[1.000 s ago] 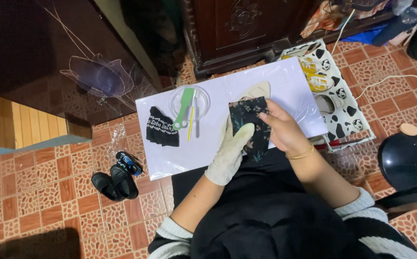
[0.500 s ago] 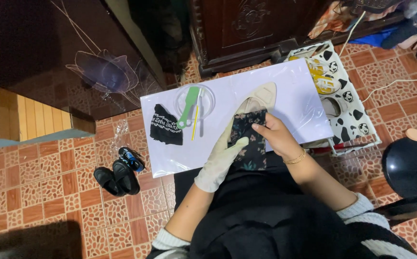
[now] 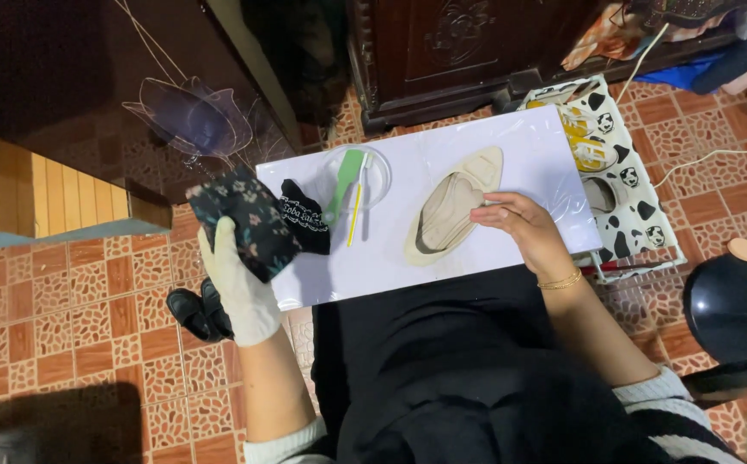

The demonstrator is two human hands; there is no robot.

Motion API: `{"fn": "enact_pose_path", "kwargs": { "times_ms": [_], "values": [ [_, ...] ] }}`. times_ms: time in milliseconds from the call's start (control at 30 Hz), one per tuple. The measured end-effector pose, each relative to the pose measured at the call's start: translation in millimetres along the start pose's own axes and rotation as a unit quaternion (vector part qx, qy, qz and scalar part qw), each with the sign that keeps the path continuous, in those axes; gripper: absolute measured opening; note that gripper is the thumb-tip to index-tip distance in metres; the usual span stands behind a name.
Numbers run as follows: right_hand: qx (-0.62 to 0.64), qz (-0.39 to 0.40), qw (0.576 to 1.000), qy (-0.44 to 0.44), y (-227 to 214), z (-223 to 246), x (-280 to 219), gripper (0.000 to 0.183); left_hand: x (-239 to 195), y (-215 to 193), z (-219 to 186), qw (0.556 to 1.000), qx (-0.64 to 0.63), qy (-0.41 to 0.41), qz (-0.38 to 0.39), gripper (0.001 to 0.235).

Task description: The person wipes a single beige shoe with a dark cloth while wearing gloves. They repeatedly rub the upper, sides, and sole, occasionally flipping the shoe to reach different areas. The shoe remains on a white tray throughout the clip.

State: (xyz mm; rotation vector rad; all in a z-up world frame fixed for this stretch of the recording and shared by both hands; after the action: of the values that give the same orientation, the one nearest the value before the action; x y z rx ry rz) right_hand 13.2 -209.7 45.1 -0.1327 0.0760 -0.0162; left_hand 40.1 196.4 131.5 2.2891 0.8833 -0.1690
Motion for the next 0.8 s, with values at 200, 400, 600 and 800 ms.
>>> {"fn": "enact_pose_path", "kwargs": {
  "times_ms": [200, 400, 600, 800],
  "values": [
    [-0.026, -0.009, 0.999, 0.019, 2.0, -1.6, -0.5, 0.034, 108.6, -56.3, 105.6, 0.859, 0.48, 0.142, 0.109, 0.046],
    [-0.057, -0.027, 0.997, 0.039, -10.0, -16.7, -1.7, 0.034, 85.2, -48.2, 105.2, 0.714, 0.48, 0.503, 0.085, 0.074],
    [-0.181, -0.073, 0.976, 0.094, -14.4, -41.9, 12.7, 0.034, 66.0, -29.9, 95.1, 0.671, 0.67, 0.2, 0.246, 0.057],
    [-0.286, -0.162, 0.944, 0.027, -5.3, -45.9, 19.9, 0.042, 34.1, -22.2, 58.8, 0.761, 0.548, 0.287, 0.194, 0.054]
  ]
}}
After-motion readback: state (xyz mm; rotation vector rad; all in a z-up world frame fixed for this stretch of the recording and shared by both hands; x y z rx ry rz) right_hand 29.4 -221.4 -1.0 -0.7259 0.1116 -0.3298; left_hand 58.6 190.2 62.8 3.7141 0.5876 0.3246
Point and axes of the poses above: each hand's wrist, its own x-axis towards the middle knuckle, its own y-axis out of the palm, z = x × y, the point moved 2 cm from there along x, towards the middle knuckle, and after that the axes turned 15 degrees about -x, right-handed, at the moved point
